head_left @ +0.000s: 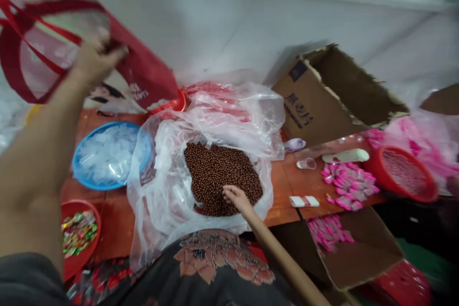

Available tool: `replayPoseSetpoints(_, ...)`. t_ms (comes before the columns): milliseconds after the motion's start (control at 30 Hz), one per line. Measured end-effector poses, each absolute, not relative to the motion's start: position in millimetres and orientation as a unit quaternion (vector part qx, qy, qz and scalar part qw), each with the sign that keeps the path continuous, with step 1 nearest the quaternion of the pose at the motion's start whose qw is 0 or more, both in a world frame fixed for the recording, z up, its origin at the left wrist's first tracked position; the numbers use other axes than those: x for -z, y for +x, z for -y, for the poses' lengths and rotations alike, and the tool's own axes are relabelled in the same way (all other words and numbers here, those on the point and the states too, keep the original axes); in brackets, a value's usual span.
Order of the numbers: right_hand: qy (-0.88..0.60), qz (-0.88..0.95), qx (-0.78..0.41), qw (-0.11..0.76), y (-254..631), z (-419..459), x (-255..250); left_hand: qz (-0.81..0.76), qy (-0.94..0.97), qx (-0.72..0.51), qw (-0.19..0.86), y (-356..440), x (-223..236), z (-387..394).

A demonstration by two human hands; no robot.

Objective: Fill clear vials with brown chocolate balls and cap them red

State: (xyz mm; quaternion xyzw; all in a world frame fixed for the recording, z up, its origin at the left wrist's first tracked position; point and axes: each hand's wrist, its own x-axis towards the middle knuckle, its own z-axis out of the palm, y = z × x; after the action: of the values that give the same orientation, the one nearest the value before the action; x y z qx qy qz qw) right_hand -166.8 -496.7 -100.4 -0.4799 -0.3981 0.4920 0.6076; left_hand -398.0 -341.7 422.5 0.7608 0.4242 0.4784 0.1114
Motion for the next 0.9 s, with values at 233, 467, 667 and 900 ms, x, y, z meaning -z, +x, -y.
replayPoseSetpoints(233,-0.584,0.344,-0.365,0.639,-115.4,488.2,155.3,-0.53,0.766,-0.351,-0.095,-416.1,-341.2,271.3)
replayPoseSetpoints(467,-0.63,0.318,-0.358,0.612,-34.2,417.5,194.9,-0.477,0.753,-0.446,-0.079,-372.3,-236.7,321.1)
replayPoseSetpoints(667,-0.594,0.33,-0.406,0.611,-23.9,343.2,197.5,-0.596,0.734,-0.243,0.214,-297.5,-58.9,310.1)
replayPoseSetpoints(900,-0.479,0.407,-0.521,0.578,-43.2,298.4,178.9,-0.64,0.662,-0.22,0.322,-260.5,-1.0,250.2)
